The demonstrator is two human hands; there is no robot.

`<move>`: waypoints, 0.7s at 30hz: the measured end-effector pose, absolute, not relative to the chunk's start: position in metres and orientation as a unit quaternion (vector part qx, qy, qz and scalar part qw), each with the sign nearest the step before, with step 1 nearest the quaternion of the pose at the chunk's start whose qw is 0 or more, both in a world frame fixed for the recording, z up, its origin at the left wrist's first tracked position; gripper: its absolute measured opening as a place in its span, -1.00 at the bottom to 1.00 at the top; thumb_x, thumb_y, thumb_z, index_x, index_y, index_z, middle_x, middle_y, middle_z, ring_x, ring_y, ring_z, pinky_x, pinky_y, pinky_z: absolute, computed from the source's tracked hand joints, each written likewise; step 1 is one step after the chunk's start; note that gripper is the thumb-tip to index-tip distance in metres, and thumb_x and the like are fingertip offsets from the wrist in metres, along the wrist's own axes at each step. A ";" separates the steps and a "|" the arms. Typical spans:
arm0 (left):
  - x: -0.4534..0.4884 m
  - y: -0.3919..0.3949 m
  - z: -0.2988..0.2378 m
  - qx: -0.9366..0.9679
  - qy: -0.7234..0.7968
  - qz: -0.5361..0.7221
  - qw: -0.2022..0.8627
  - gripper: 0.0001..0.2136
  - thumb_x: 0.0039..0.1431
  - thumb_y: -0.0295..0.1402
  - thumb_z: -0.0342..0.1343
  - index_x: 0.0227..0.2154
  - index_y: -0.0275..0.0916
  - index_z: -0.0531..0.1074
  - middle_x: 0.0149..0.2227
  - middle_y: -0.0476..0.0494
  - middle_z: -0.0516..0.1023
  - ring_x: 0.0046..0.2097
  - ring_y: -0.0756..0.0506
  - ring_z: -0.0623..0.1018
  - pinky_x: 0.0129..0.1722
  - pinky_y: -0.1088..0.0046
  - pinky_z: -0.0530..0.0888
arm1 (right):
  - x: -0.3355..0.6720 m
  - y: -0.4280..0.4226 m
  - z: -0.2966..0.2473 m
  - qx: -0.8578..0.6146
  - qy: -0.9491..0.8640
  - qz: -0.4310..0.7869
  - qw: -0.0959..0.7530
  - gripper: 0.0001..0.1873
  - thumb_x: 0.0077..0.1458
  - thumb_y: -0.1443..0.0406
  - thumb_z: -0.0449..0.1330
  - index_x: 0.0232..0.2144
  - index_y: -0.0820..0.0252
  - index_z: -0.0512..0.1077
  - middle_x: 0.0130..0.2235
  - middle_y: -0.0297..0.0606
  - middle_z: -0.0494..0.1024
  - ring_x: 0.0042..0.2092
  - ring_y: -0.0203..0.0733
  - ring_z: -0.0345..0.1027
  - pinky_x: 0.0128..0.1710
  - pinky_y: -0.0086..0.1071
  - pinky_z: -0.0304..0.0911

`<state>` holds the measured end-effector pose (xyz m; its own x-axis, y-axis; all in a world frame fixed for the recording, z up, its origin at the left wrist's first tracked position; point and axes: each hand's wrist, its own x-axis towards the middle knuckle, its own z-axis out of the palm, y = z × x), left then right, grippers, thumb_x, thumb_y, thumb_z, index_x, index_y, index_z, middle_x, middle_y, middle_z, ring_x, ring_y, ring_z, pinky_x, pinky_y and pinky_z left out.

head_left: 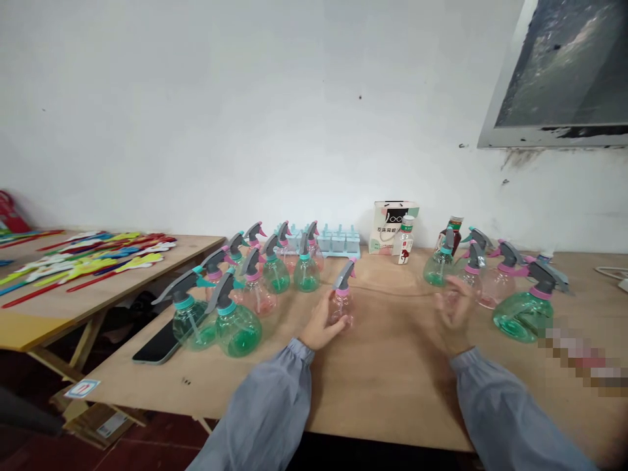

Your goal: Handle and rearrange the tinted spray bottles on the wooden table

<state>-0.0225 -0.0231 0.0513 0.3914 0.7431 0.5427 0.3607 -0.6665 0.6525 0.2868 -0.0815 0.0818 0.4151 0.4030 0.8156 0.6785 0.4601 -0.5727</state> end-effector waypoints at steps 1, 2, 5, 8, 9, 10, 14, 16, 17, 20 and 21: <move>-0.018 -0.026 0.051 0.802 0.352 0.431 0.216 -0.36 0.14 -0.19 0.18 0.24 -0.22 0.11 0.20 -0.37 0.37 0.24 -0.33 0.39 0.21 -0.03 0.32 | 0.264 -0.083 0.084 -0.488 -0.589 -0.074 0.640 -0.51 0.14 0.06 0.16 0.07 0.09 0.29 0.09 -0.05 0.38 0.17 0.14 0.26 0.24 0.14 0.08; -0.012 -0.029 0.050 0.800 0.364 0.429 0.207 -0.35 0.12 -0.17 0.21 0.22 -0.21 0.14 0.17 -0.36 0.41 0.21 -0.34 0.41 0.18 -0.05 0.33 | 0.242 -0.083 0.086 -0.479 -0.629 -0.023 0.612 -0.50 0.14 0.07 0.18 0.09 0.07 0.28 0.11 -0.06 0.39 0.18 0.11 0.26 0.26 0.12 0.06; 0.004 -0.041 0.046 0.806 0.390 0.412 0.170 -0.35 0.06 -0.11 0.27 0.17 -0.18 0.20 0.07 -0.32 0.45 0.12 -0.34 0.46 0.07 -0.02 0.37 | 0.186 -0.077 0.086 -0.461 -0.664 0.123 0.577 -0.21 0.02 0.01 0.31 0.22 0.09 0.14 0.24 0.01 0.29 0.28 0.14 0.16 0.28 0.12 0.07; 0.015 -0.051 0.039 0.828 0.386 0.385 0.135 -0.32 0.00 -0.01 0.29 0.14 -0.19 0.24 0.00 -0.31 0.45 0.05 -0.35 0.47 0.00 -0.01 0.38 | 0.161 -0.069 0.082 -0.449 -0.634 0.199 0.597 -0.14 -0.05 0.00 0.36 0.22 0.08 0.14 0.23 0.00 0.32 0.24 0.10 0.23 0.22 0.06 0.20; 0.015 -0.052 0.038 0.834 0.377 0.381 0.129 -0.30 -0.01 0.02 0.28 0.13 -0.19 0.24 0.00 -0.31 0.45 0.05 -0.36 0.46 -0.01 -0.01 0.38 | 0.159 -0.067 0.081 -0.447 -0.621 0.217 0.606 -0.18 -0.04 0.00 0.36 0.20 0.07 0.17 0.19 -0.02 0.38 0.20 0.07 0.29 0.18 0.03 0.26; 0.014 -0.052 0.038 0.837 0.367 0.387 0.124 -0.29 0.00 0.04 0.27 0.14 -0.19 0.23 0.01 -0.31 0.44 0.06 -0.36 0.45 0.01 -0.02 0.38 | 0.161 -0.066 0.081 -0.445 -0.610 0.234 0.613 -0.24 -0.03 0.01 0.35 0.16 0.07 0.22 0.14 -0.04 0.43 0.15 0.04 0.35 0.14 -0.01 0.31; -0.006 -0.025 0.057 0.754 0.373 0.537 0.054 -0.45 0.20 -0.08 0.13 0.16 -0.19 0.16 0.13 -0.33 0.33 0.20 -0.30 0.35 0.20 0.00 0.27 | 0.182 -0.063 0.083 -0.433 -0.557 0.291 0.646 -0.40 -0.07 0.02 0.38 0.00 0.07 0.39 0.12 -0.10 0.50 0.14 0.01 0.38 0.08 -0.12 0.37; -0.021 0.003 0.074 0.670 0.423 0.610 0.013 -0.47 0.25 -0.14 0.08 0.19 -0.22 0.10 0.17 -0.36 0.25 0.27 -0.28 0.28 0.27 0.02 0.21 | 0.193 -0.062 0.087 -0.424 -0.511 0.348 0.662 -0.47 -0.08 -0.01 0.37 -0.10 0.08 0.46 0.07 -0.12 0.56 0.12 0.02 0.42 0.04 -0.13 0.40; -0.028 0.019 0.081 0.642 0.445 0.624 0.009 -0.43 0.23 -0.14 0.09 0.21 -0.24 0.07 0.19 -0.39 0.22 0.29 -0.29 0.24 0.29 0.02 0.19 | 0.198 -0.061 0.089 -0.415 -0.489 0.385 0.664 -0.50 -0.08 -0.05 0.35 -0.15 0.09 0.49 0.02 -0.12 0.60 0.09 0.04 0.46 0.01 -0.13 0.42; -0.041 0.063 0.093 0.612 0.510 0.603 0.035 -0.25 0.17 -0.09 0.15 0.26 -0.35 -0.05 0.26 -0.52 0.12 0.36 -0.39 0.13 0.30 -0.05 0.14 | 0.206 -0.060 0.095 -0.367 -0.454 0.493 0.645 -0.49 -0.03 -0.17 0.21 -0.30 0.10 0.51 -0.18 -0.11 0.67 -0.01 0.07 0.54 -0.06 -0.10 0.47; -0.043 0.073 0.093 0.621 0.516 0.588 0.047 -0.22 0.16 -0.07 0.16 0.26 -0.37 -0.06 0.26 -0.55 0.12 0.36 -0.42 0.12 0.28 -0.09 0.15 | 0.206 -0.060 0.097 -0.351 -0.451 0.520 0.635 -0.45 -0.02 -0.21 0.16 -0.32 0.10 0.51 -0.22 -0.10 0.67 -0.03 0.09 0.54 -0.08 -0.08 0.47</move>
<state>-0.0431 0.0731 0.0926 -0.2245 0.6961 0.6820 0.5862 -0.4626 0.6651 0.2063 -0.0598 0.0970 0.0536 0.9767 0.2078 -0.3437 0.2134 -0.9145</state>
